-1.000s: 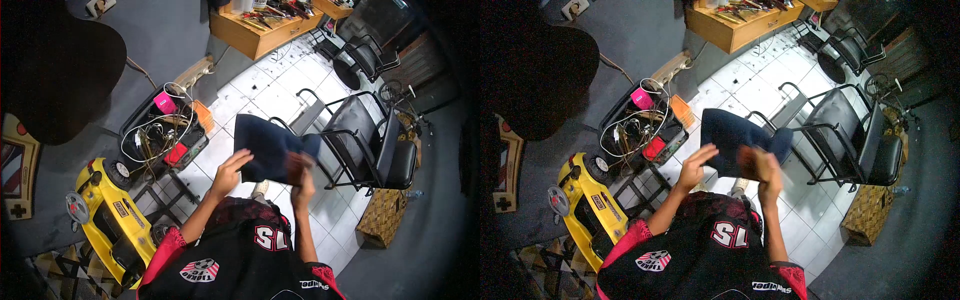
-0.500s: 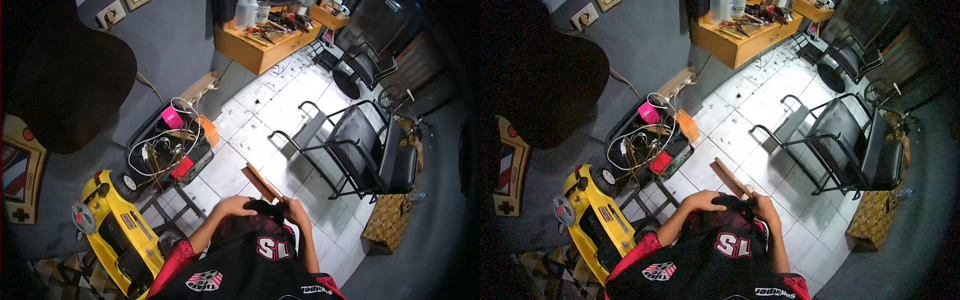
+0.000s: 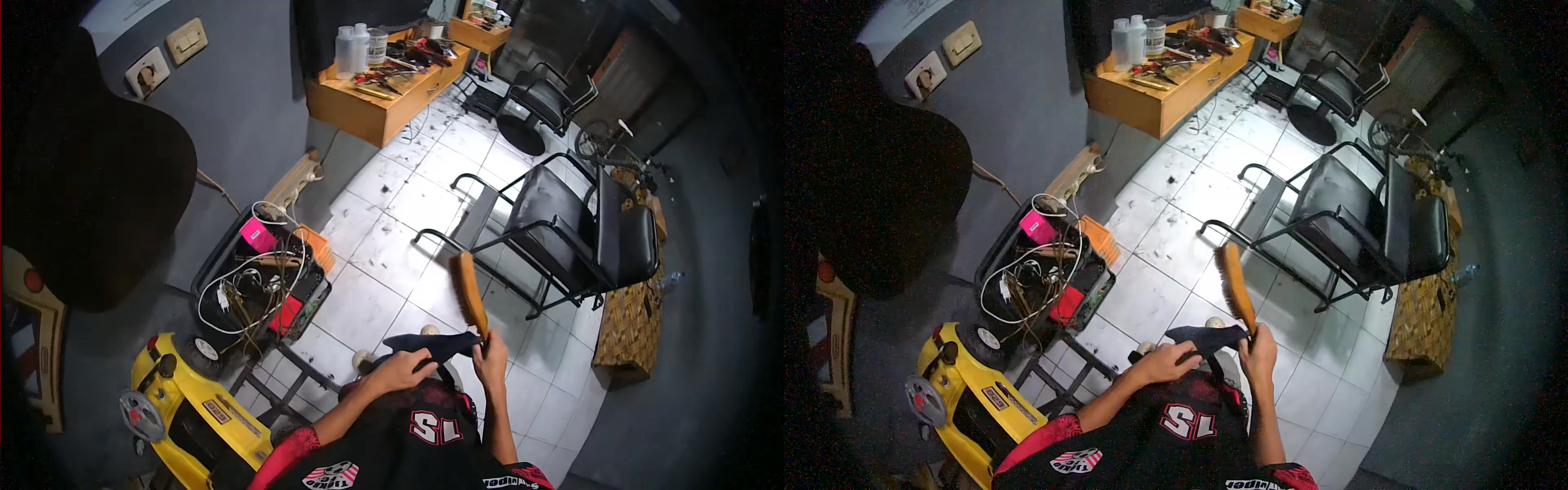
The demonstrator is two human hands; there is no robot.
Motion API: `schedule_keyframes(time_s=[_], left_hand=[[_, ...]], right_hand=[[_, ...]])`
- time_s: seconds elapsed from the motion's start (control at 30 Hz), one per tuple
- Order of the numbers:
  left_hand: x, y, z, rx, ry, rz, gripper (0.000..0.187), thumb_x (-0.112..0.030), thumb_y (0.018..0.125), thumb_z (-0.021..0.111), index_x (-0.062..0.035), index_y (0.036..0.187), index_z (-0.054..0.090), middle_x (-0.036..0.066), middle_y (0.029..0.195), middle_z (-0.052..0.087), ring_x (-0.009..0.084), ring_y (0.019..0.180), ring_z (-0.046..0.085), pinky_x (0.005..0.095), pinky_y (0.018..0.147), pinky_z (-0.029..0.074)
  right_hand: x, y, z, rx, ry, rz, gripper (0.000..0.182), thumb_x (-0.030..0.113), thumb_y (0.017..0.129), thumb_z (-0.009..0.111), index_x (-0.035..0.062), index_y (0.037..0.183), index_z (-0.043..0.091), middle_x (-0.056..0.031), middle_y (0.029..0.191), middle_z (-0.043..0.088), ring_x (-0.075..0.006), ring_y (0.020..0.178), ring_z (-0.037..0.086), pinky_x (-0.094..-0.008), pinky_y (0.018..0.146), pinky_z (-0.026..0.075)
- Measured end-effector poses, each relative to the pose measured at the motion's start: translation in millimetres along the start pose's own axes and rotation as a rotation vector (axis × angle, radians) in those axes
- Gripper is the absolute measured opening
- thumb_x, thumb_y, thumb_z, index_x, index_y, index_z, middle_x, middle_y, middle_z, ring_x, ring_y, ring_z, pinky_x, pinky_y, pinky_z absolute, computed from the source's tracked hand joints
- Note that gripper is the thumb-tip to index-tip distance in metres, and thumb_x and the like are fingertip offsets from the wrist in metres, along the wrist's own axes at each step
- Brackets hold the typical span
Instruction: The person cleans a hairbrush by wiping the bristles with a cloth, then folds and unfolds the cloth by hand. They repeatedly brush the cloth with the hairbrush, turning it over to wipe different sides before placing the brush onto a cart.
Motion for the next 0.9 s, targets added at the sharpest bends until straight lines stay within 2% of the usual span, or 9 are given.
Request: schedule_keyframes(time_s=[0.17,0.27,0.4,0.6,0.63,0.67,0.77,0.8,0.9], left_hand=[[-5.1,7.9,-25.5,-0.251,-0.101,-0.056,0.023,-0.023,0.092,0.048,-0.0018,0.084,0.049,0.024,0.064,0.052,0.0436,0.069,0.055,0.0468,0.051,0.039],[-15.0,13.4,-57.1,-0.41,-0.118,-0.103,0.027,-0.025,0.093,0.045,-0.001,0.082,0.048,0.024,0.065,0.051,0.0449,0.067,0.053,0.0452,0.052,0.039],[-38.0,22.3,-82.8,-0.42,-0.238,-0.155,0.027,-0.026,0.094,0.043,-0.0007,0.083,0.047,0.023,0.066,0.049,0.0412,0.063,0.048,0.0411,0.055,0.04],[-109.4,35.4,-131.6,-0.514,-0.315,0.135,0.022,-0.019,0.094,0.045,0.0019,0.089,0.048,0.016,0.067,0.048,0.0217,0.062,0.049,0.0322,0.058,0.04],[-116.7,37.0,-134.5,-0.409,-0.393,0.093,0.022,-0.022,0.096,0.042,-0.0023,0.091,0.05,-0.002,0.077,0.05,0.0072,0.072,0.045,0.0212,0.061,0.04],[-124.0,33.0,-143.0,-0.449,-0.475,0.05,0.023,-0.021,0.096,0.045,0.0001,0.099,0.052,-0.003,0.078,0.048,0.0065,0.073,0.044,0.0204,0.064,0.039],[-173.0,3.6,-184.3,-0.745,-0.481,0.264,0.038,-0.024,0.095,0.049,0.0097,0.112,0.048,0.001,0.09,0.054,0.0062,0.085,0.045,0.0184,0.075,0.038],[-177.1,-2.1,-189.2,-0.771,-0.551,0.27,0.035,-0.022,0.095,0.049,0.0089,0.112,0.048,0.001,0.09,0.054,0.0049,0.087,0.045,0.0177,0.077,0.038],[-193.4,-12.9,-202.1,-0.806,-0.607,0.296,0.023,-0.019,0.095,0.048,0.0035,0.098,0.049,-0.003,0.08,0.05,0.0027,0.078,0.042,0.0192,0.068,0.037]], right_hand=[[1.9,-1.6,-10.7,-0.047,0.338,0.226,0.031,0.032,0.087,0.06,0.006,0.077,0.046,0.0024,0.055,0.039,-0.0084,0.042,0.037,-0.025,0.036,0.03],[13.3,-8.5,8.3,0.08,1.06,0.495,0.036,0.042,0.092,0.047,0.0093,0.077,0.042,0.005,0.052,0.032,-0.0052,0.039,0.03,-0.0204,0.033,0.024],[82.7,-0.7,4.9,0.242,1.441,0.24,0.055,0.063,0.088,0.036,0.0121,0.068,0.032,0.0049,0.047,0.025,-0.0081,0.034,0.023,-0.0236,0.031,0.02],[61.2,-13.5,97.0,0.502,0.752,0.186,0.048,0.041,0.095,0.031,0.0069,0.066,0.048,-0.0013,0.054,0.045,-0.014,0.048,0.042,-0.0273,0.043,0.029],[38.6,-17.8,124.6,0.578,0.711,0.09,0.048,0.04,0.096,0.032,0.003,0.071,0.049,-0.0006,0.058,0.045,-0.0126,0.052,0.042,-0.0278,0.047,0.032],[16.0,-23.2,151.3,0.648,0.675,-0.009,0.048,0.038,0.097,0.034,-0.0009,0.075,0.05,0.0002,0.062,0.045,-0.0112,0.055,0.041,-0.0283,0.05,0.036],[-104.6,-60.6,235.7,0.978,0.007,0.12,0.058,0.048,0.094,0.035,-0.0043,0.092,0.059,-0.015,0.06,0.055,-0.0305,0.057,0.055,-0.0373,0.056,0.044],[-116.0,-67.6,237.2,0.923,-0.022,-0.053,0.06,0.05,0.091,0.037,-0.0044,0.084,0.062,-0.0148,0.062,0.058,-0.0247,0.061,0.056,-0.0389,0.06,0.044],[-171.5,-68.6,243.5,0.863,-0.006,0.192,0.06,0.053,0.091,0.036,-0.001,0.084,0.059,-0.008,0.052,0.048,-0.0192,0.047,0.048,-0.0348,0.046,0.038]])
Point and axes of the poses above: each hand's wrist, its own y-axis towards the middle knuckle, its own z-axis out of the palm, x = y × z, the point moved 10 cm from there along y, towards the middle knuckle
